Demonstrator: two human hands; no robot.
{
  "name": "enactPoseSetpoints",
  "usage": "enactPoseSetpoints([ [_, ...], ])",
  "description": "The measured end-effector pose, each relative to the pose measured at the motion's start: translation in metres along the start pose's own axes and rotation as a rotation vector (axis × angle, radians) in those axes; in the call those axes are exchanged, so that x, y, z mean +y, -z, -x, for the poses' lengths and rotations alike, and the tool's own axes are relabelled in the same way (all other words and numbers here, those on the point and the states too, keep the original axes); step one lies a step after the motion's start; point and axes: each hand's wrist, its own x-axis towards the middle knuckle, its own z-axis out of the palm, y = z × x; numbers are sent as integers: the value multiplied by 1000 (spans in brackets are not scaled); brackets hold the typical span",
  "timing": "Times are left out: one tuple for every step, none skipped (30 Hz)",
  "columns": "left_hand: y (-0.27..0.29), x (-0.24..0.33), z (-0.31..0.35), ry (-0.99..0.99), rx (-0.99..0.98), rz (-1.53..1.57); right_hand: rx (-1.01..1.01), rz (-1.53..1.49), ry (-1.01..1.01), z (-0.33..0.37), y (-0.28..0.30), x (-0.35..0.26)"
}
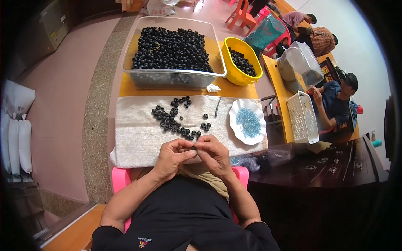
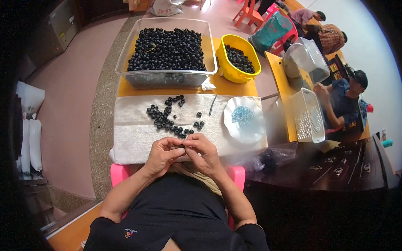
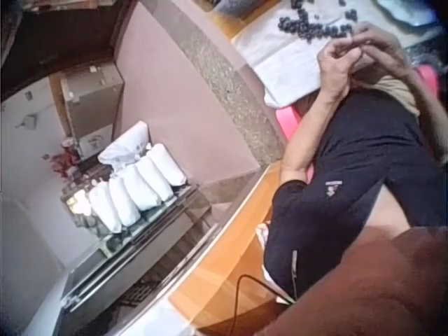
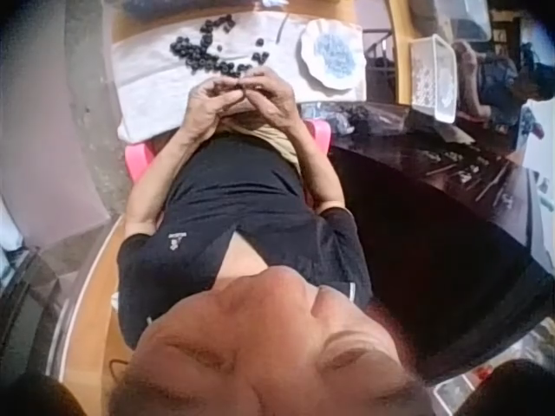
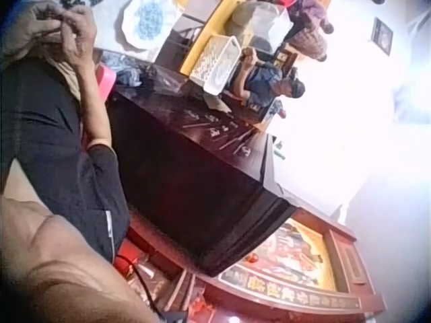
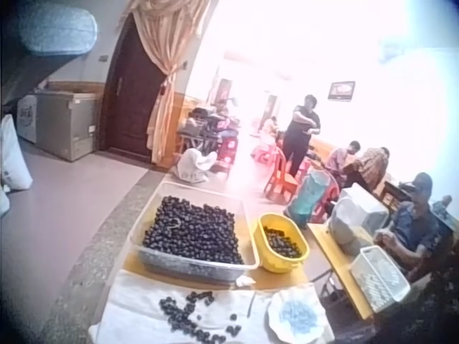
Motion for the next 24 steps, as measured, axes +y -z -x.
enactPoseSetpoints([
  [0,0,0,0,1,-1,3,-18,-28,2,0,3],
  [-1,0,0,-10,2,-22,5,-35,-57,3,1,4],
  [-2,0,0,-20,3,-44,5,-36,-57,3,1,4],
  [-1,-1,-1,-20,6,-44,-2,-40,-81,4,2,3],
  [0,-4,-1,-39,-4,-54,-9,-43,-104,4,2,3],
  [1,-5,-2,-58,-15,-62,-11,-44,-104,4,1,3],
  [0,-5,-2,-56,-14,-62,6,-53,-112,5,0,4],
  [-1,-4,-1,-46,-35,-65,23,-61,-119,6,-1,4],
  [-2,-3,-2,-37,-57,-68,24,-59,-121,7,-2,4],
  [-1,-2,-1,-35,-49,-71,38,-73,-112,6,-2,4],
  [-1,-2,-1,-11,-43,-37,52,-86,-103,6,-3,4],
  [-1,-2,-1,13,-37,-3,50,-93,-106,6,-3,3],
  [0,-1,0,14,-38,-4,51,-57,-85,5,-3,2],
  [0,-1,0,20,-37,32,53,-21,-64,6,-4,1],
  [-1,-1,1,27,-35,67,55,-21,-64,7,-5,1],
  [-1,-1,0,27,-36,66,63,-9,-27,8,-6,3],
  [-1,-2,0,42,-40,98,73,2,10,8,-7,3],
  [-1,-2,0,59,-43,129,75,2,10,9,-7,2],
  [0,-3,0,58,-43,127,72,30,27,8,-8,-1],
  [1,-3,0,61,-46,137,69,58,44,8,-8,-4],
  [1,-3,0,65,-50,146,71,55,44,6,-6,-7],
  [0,-2,0,66,-46,142,23,141,94,3,1,-11],
  [0,-2,1,69,-35,131,-29,223,144,-3,7,-18],
  [-2,-2,1,73,-22,119,-7,304,195,-8,17,-30],
])
